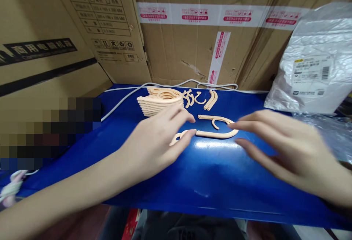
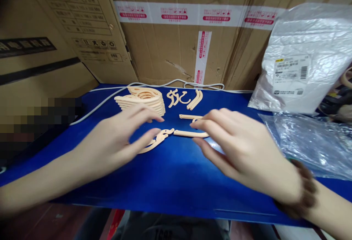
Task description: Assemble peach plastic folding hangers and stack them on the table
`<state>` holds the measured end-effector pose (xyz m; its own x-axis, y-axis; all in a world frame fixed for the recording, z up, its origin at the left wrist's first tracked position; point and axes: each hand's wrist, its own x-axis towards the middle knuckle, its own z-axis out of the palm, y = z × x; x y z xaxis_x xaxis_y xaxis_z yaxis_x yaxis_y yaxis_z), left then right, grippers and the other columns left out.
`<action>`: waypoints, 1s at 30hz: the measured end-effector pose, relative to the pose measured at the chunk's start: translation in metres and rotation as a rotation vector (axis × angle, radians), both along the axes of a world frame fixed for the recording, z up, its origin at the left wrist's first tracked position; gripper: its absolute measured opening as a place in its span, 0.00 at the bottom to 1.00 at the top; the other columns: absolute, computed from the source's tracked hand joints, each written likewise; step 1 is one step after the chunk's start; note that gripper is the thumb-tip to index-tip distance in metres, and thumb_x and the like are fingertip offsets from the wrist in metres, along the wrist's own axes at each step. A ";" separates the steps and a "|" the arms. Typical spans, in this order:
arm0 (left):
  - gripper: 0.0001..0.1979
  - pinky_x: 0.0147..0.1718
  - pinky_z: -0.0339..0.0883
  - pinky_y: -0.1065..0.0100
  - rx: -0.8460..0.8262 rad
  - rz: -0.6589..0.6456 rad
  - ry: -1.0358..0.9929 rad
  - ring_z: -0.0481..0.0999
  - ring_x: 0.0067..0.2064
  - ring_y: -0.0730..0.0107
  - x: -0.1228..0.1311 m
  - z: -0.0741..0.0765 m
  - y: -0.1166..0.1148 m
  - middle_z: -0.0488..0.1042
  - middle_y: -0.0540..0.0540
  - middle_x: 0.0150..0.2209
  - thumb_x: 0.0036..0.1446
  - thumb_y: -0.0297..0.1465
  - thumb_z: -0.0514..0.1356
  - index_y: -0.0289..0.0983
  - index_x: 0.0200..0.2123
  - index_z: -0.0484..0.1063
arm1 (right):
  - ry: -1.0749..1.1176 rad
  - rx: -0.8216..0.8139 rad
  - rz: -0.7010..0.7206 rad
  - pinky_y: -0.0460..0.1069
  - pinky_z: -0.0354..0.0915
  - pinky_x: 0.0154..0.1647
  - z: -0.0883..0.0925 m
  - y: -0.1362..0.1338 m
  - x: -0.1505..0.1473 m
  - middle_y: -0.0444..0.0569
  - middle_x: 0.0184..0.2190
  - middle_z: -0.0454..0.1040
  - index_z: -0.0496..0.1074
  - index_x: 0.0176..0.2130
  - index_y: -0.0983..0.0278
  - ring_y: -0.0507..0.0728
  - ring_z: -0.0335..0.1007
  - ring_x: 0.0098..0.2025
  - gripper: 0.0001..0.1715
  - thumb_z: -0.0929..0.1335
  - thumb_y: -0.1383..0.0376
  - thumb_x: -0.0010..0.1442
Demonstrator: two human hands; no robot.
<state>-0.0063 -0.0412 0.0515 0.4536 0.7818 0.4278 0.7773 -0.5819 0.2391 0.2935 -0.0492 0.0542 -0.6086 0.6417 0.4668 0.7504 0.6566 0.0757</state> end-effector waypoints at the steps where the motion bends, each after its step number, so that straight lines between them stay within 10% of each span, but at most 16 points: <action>1: 0.13 0.46 0.77 0.55 0.034 0.016 0.101 0.79 0.50 0.54 0.008 0.001 0.004 0.77 0.41 0.49 0.73 0.35 0.54 0.35 0.48 0.75 | -0.088 0.065 0.096 0.52 0.70 0.46 0.004 0.018 -0.012 0.51 0.46 0.79 0.78 0.50 0.62 0.56 0.75 0.46 0.21 0.61 0.55 0.76; 9: 0.16 0.30 0.69 0.62 -0.022 0.116 0.486 0.80 0.47 0.52 0.032 -0.020 0.035 0.75 0.39 0.43 0.72 0.39 0.50 0.34 0.45 0.73 | -0.293 0.147 0.281 0.52 0.63 0.42 -0.034 0.065 -0.042 0.54 0.41 0.78 0.77 0.43 0.66 0.58 0.73 0.40 0.14 0.66 0.60 0.73; 30: 0.09 0.30 0.54 0.69 -0.171 -0.164 0.094 0.71 0.32 0.69 0.008 -0.042 0.054 0.73 0.51 0.32 0.71 0.33 0.55 0.38 0.37 0.69 | -0.067 -0.171 0.377 0.48 0.64 0.33 -0.051 0.070 -0.032 0.43 0.32 0.80 0.68 0.46 0.64 0.52 0.76 0.29 0.15 0.57 0.60 0.79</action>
